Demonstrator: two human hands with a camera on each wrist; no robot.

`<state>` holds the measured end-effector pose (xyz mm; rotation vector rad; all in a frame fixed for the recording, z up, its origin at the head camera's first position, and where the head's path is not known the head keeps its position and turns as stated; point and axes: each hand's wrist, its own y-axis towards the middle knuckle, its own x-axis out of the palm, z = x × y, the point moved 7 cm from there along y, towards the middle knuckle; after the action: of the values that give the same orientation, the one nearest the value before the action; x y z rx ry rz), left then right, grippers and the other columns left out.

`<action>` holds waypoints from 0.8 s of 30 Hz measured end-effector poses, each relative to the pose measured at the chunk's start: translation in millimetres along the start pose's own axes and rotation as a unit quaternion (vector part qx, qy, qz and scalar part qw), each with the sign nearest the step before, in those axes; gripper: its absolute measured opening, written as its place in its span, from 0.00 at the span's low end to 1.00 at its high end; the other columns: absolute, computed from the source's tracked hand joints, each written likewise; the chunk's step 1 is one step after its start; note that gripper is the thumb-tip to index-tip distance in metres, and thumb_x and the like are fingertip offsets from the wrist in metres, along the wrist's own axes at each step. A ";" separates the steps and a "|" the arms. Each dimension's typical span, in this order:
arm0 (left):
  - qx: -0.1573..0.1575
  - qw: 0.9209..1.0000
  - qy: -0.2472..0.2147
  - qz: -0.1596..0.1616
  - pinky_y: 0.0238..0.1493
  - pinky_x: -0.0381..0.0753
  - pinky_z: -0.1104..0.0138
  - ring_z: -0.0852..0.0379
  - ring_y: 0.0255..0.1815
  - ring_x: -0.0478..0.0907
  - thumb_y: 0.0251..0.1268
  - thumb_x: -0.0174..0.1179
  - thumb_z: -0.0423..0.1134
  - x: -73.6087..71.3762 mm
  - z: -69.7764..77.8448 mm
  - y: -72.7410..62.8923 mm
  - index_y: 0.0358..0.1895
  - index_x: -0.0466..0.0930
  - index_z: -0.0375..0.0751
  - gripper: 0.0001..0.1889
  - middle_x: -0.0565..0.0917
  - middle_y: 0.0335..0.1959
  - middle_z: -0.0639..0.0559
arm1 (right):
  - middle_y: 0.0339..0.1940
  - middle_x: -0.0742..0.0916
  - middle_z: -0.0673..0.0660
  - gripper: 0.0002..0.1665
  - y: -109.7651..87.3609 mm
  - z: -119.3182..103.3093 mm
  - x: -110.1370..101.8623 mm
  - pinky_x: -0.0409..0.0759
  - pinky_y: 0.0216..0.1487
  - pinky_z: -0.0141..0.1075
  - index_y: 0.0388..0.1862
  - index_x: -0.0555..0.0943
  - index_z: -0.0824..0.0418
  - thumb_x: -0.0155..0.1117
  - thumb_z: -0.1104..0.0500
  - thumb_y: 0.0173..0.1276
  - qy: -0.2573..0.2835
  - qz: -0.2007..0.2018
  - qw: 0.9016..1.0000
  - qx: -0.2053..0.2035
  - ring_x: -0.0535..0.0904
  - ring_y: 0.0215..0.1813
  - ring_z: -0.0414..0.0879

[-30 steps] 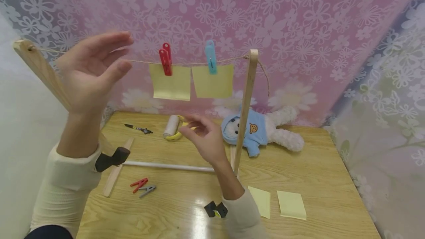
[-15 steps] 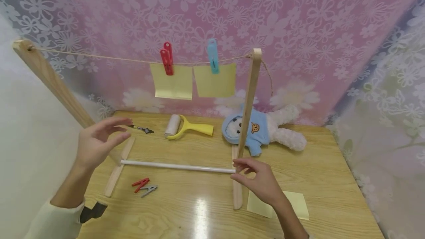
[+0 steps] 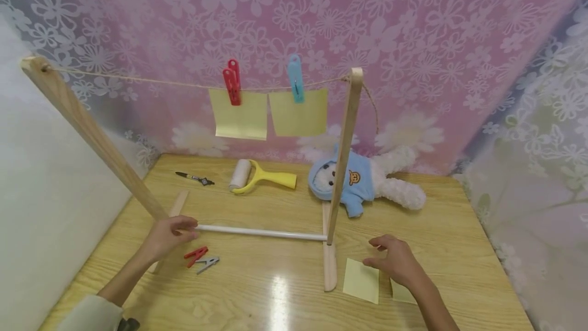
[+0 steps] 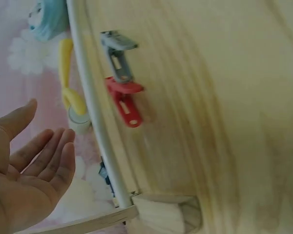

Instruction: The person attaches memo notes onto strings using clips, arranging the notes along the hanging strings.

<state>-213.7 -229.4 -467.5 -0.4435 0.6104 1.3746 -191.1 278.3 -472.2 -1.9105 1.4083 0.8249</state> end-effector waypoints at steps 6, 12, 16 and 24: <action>-0.059 0.998 0.014 -0.023 0.35 0.84 0.64 0.46 0.39 0.83 0.54 0.69 0.38 13.1 -15.2 -4.1 0.46 0.81 0.29 0.19 0.85 0.41 0.37 | 0.42 0.85 0.60 0.33 2.8 12.7 10.5 0.81 0.38 0.43 0.47 0.80 0.71 0.77 0.51 0.48 -0.022 -0.052 0.998 0.017 0.80 0.41 0.50; -0.071 0.995 0.055 -0.036 0.40 0.83 0.59 0.48 0.40 0.83 0.49 0.72 0.38 23.6 -23.8 -6.5 0.44 0.83 0.31 0.19 0.86 0.39 0.40 | 0.34 0.81 0.55 0.32 3.2 17.5 21.1 0.78 0.36 0.39 0.43 0.79 0.70 0.80 0.53 0.43 -0.012 -0.083 0.996 0.034 0.77 0.37 0.46; -0.064 0.995 0.060 -0.041 0.41 0.82 0.58 0.49 0.40 0.82 0.46 0.73 0.38 30.4 -28.4 -8.6 0.44 0.82 0.32 0.20 0.86 0.40 0.41 | 0.29 0.76 0.54 0.30 3.3 14.7 27.0 0.71 0.32 0.33 0.38 0.77 0.68 0.81 0.56 0.39 -0.013 -0.086 0.996 0.026 0.69 0.33 0.45; -0.048 0.995 0.083 -0.042 0.35 0.79 0.64 0.55 0.33 0.79 0.48 0.72 0.36 35.1 -28.7 -10.9 0.34 0.83 0.37 0.11 0.84 0.32 0.48 | 0.28 0.77 0.55 0.26 3.4 13.9 33.9 0.73 0.34 0.38 0.31 0.73 0.65 0.82 0.63 0.37 -0.026 -0.078 0.995 0.049 0.70 0.32 0.46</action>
<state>-204.2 -222.0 -512.5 -0.6589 0.6545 1.2981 -188.0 268.8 -507.6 -1.8828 1.2284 0.7128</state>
